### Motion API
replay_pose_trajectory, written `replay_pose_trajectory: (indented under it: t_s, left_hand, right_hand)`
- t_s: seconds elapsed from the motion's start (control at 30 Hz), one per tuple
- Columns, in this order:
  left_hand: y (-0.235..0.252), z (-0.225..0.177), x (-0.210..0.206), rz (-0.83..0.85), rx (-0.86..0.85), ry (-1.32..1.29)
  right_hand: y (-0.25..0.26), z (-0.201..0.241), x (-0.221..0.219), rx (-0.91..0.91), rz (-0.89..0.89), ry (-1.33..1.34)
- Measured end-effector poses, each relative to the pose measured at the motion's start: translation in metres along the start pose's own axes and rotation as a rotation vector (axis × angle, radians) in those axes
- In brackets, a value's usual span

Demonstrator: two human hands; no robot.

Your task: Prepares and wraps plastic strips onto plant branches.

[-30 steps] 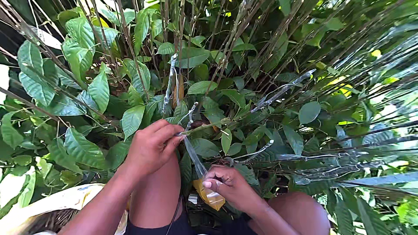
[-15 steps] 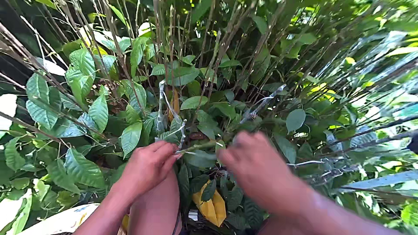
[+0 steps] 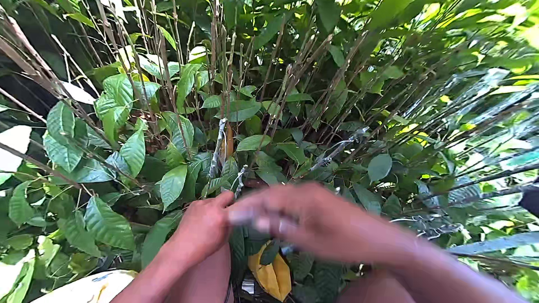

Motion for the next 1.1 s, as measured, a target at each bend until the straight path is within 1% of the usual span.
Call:
replay_pose_trajectory:
  t_s: [0.03, 0.07, 0.1, 0.17, 0.23, 0.3, 0.33, 0.4, 0.43, 0.47, 0.5, 0.53, 0.57, 0.6, 0.63, 0.67, 0.7, 0.73, 0.77, 0.8, 0.83, 0.87, 0.9, 0.93, 0.97, 1.0, 1.03, 1.07, 1.1]
  left_hand:
    - [-0.003, -0.001, -0.002, 0.029, -0.018, -0.005]
    - [-0.004, 0.001, -0.001, 0.026, -0.019, -0.007]
    - [-0.004, 0.005, 0.004, -0.015, -0.003, 0.0]
    - [-0.005, 0.013, 0.013, -0.134, 0.056, 0.028]
    - [-0.006, 0.02, 0.021, -0.238, 0.115, 0.039]
    - [-0.003, 0.024, 0.024, -0.269, 0.153, 0.023]
    - [-0.001, 0.022, 0.021, -0.253, 0.15, 0.007]
    - [0.001, 0.01, 0.011, -0.178, 0.099, -0.024]
    - [0.002, 0.003, 0.005, -0.138, 0.061, -0.023]
    - [0.001, -0.003, 0.0, -0.111, 0.021, -0.023]
    - [0.001, -0.005, -0.002, -0.08, -0.006, -0.026]
    - [0.001, -0.004, 0.001, -0.075, -0.019, -0.026]
    - [0.002, -0.001, 0.006, -0.095, -0.018, -0.019]
    - [0.003, 0.003, 0.012, -0.125, -0.01, -0.011]
    - [0.004, 0.004, 0.016, -0.155, -0.002, -0.01]
    - [0.006, 0.004, 0.017, -0.168, 0.001, -0.008]
    - [0.007, 0.001, 0.015, -0.162, -0.005, -0.004]
    - [0.008, -0.003, 0.012, -0.148, -0.017, 0.002]
    - [0.008, -0.007, 0.008, -0.129, -0.026, 0.009]
    - [0.007, -0.009, 0.007, -0.116, -0.035, 0.01]
    - [0.007, -0.007, 0.008, -0.116, -0.039, 0.017]
    - [0.007, -0.004, 0.012, -0.127, -0.035, 0.027]
    - [0.008, -0.001, 0.015, -0.142, -0.023, 0.031]
    - [0.008, 0.0, 0.017, -0.156, -0.005, 0.029]
    - [0.009, 0.001, 0.018, -0.165, 0.011, 0.026]
    - [0.01, 0.0, 0.018, -0.165, 0.019, 0.024]
    - [0.012, -0.002, 0.017, -0.157, 0.018, 0.025]
    - [0.013, -0.005, 0.015, -0.136, 0.01, 0.029]
    - [0.013, -0.008, 0.014, -0.104, -0.002, 0.031]
  right_hand:
    - [0.003, -0.019, 0.014, -0.089, 0.052, -0.059]
    - [0.002, -0.037, 0.019, -0.168, 0.1, -0.214]
    - [-0.001, -0.048, 0.014, -0.186, 0.114, -0.37]
    - [-0.012, -0.051, -0.012, -0.134, 0.11, -0.488]
    - [-0.023, -0.038, -0.028, -0.058, 0.067, -0.424]
    - [-0.03, -0.013, -0.036, 0.036, 0.015, -0.351]
    - [-0.029, 0.003, -0.035, 0.07, 0.002, -0.232]
    - [-0.022, 0.023, -0.022, 0.057, -0.059, 0.142]
    - [-0.017, 0.018, -0.008, 0.027, -0.109, 0.265]
    - [-0.013, 0.005, 0.009, -0.027, -0.136, 0.273]
    - [-0.013, -0.014, 0.025, -0.106, -0.111, 0.131]
    - [-0.015, -0.03, 0.031, -0.16, -0.046, -0.13]
    - [-0.019, -0.037, 0.026, -0.133, -0.019, -0.338]
    - [-0.023, -0.034, 0.013, -0.079, -0.001, -0.435]
    - [-0.024, -0.022, 0.0, -0.017, 0.014, -0.42]
    - [-0.023, -0.009, -0.008, 0.052, -0.011, -0.29]
    - [-0.018, 0.001, -0.006, 0.074, -0.056, -0.071]
    - [-0.012, 0.002, 0.004, 0.046, -0.103, 0.086]
    - [-0.008, -0.006, 0.018, -0.023, -0.11, 0.11]
    - [-0.008, -0.021, 0.03, -0.113, -0.069, 0.001]
    - [-0.01, -0.035, 0.033, -0.17, -0.013, -0.187]
    - [-0.013, -0.042, 0.026, -0.159, 0.005, -0.378]
    - [-0.016, -0.042, 0.013, -0.098, -0.027, -0.52]
    - [-0.02, -0.034, -0.001, -0.025, -0.086, -0.576]
    - [-0.022, -0.021, -0.011, 0.021, -0.138, -0.505]
    - [-0.021, -0.009, -0.014, 0.038, -0.171, -0.3]
    - [-0.018, 0.002, -0.01, 0.031, -0.192, -0.028]
    - [-0.015, 0.006, -0.001, 0.004, -0.213, 0.182]
    - [-0.013, 0.001, 0.012, -0.037, -0.216, 0.281]
Point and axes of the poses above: each hand's wrist, its own y-axis towards the middle knuckle, its own x-axis out of the back of the hand, z = x × y, the point moved 4 cm from there along y, towards the middle knuckle, and after that the axes turned 14 degrees about x, right-handed, at the moved point
